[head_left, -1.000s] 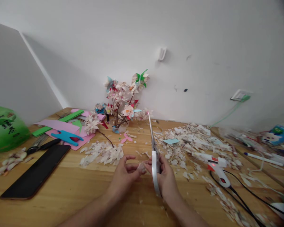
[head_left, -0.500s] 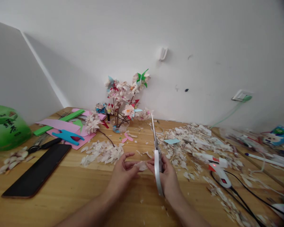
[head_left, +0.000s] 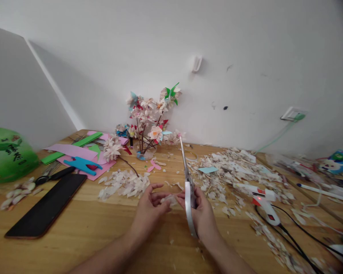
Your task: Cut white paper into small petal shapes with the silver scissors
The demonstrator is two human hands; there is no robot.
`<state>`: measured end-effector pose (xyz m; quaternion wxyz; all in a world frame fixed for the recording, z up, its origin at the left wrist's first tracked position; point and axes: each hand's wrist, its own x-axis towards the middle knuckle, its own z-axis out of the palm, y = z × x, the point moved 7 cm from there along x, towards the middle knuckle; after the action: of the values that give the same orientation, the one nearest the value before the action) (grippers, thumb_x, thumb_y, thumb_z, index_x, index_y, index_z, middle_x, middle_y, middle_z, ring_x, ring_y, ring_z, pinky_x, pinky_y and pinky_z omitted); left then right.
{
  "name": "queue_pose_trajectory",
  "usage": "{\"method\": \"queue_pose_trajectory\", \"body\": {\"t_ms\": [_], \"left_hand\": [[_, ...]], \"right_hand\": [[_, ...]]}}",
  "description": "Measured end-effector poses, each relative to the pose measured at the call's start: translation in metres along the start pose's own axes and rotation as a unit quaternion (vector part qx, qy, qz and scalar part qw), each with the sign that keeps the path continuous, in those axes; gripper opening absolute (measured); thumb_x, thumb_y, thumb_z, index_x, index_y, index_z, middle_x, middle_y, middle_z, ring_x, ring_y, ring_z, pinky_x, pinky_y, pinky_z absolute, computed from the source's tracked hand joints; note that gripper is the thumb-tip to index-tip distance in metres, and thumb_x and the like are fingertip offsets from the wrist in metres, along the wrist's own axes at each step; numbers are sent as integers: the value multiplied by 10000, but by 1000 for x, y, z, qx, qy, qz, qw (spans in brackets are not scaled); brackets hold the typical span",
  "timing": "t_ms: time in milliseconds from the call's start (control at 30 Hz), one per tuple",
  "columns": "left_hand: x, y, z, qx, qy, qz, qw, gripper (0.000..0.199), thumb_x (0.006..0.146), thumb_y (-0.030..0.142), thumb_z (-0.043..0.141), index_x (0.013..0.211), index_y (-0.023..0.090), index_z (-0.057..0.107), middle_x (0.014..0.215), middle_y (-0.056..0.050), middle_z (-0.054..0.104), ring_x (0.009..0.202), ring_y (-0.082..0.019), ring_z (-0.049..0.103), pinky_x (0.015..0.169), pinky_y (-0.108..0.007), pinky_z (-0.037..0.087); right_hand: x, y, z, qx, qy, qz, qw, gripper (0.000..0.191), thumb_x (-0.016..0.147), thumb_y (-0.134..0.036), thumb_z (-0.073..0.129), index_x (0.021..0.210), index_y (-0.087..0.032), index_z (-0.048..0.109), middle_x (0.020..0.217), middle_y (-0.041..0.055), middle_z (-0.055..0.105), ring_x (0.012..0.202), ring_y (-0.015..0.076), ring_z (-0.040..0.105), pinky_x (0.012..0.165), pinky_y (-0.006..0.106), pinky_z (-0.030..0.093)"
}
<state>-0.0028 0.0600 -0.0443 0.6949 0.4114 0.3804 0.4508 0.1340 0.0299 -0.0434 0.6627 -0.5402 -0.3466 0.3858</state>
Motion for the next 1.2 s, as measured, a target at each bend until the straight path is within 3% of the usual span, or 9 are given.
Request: {"method": "queue_pose_trajectory", "body": {"t_ms": [167,300,467,667,867,1033,1200], "left_hand": [[1,-4,1,3,-6,-21,1000,503,508,273,762,894,158,461,702,-66,686,710,-214,653,604,-293,497],[0,-4,0,-6,-5,-43,999,460,514,196,731,893,156,473,712,-75,689,728,-232,650,598,-304,499],[1,3,-9,7,20,-11,1000,362,558,129,619,891,173,482,820,-84,663,824,-233,615,587,-307,498],[6,11,-7,96,-5,38,995,393,510,151,699,841,175,487,626,0,642,587,-140,593,560,-246,428],[1,-3,1,76,-55,-16,995,508,482,161,732,893,186,434,601,11,645,557,-147,599,563,-255,430],[-3,-8,6,97,-65,-27,993,498,483,122,724,870,188,418,571,26,632,524,-123,579,549,-235,425],[-7,-14,14,78,-87,-58,992,496,425,71,728,790,197,416,527,51,613,451,-103,550,476,-202,398]], "right_hand": [[-1,2,1,-52,-25,-27,998,306,527,-174,698,769,-218,516,645,-26,675,619,181,638,608,281,501],[1,4,-1,-46,-27,-34,998,315,536,-197,705,787,-212,515,677,-12,685,635,186,642,629,294,505],[3,3,-3,-46,-23,-30,998,346,500,-199,735,773,-214,524,648,-22,672,615,178,633,608,280,505],[3,6,-4,-84,-48,-49,994,340,549,-247,718,839,-198,546,719,15,682,650,197,635,641,312,500],[0,2,-2,-81,-63,-29,994,360,509,-235,744,805,-205,542,662,-7,667,615,186,623,594,282,497],[-5,-3,9,-76,-102,-17,992,333,463,-145,760,687,-205,522,599,-43,629,551,145,586,534,226,466],[-11,1,22,-37,-131,22,990,381,410,-173,783,686,-201,522,546,-57,605,532,152,590,528,243,467]]}}
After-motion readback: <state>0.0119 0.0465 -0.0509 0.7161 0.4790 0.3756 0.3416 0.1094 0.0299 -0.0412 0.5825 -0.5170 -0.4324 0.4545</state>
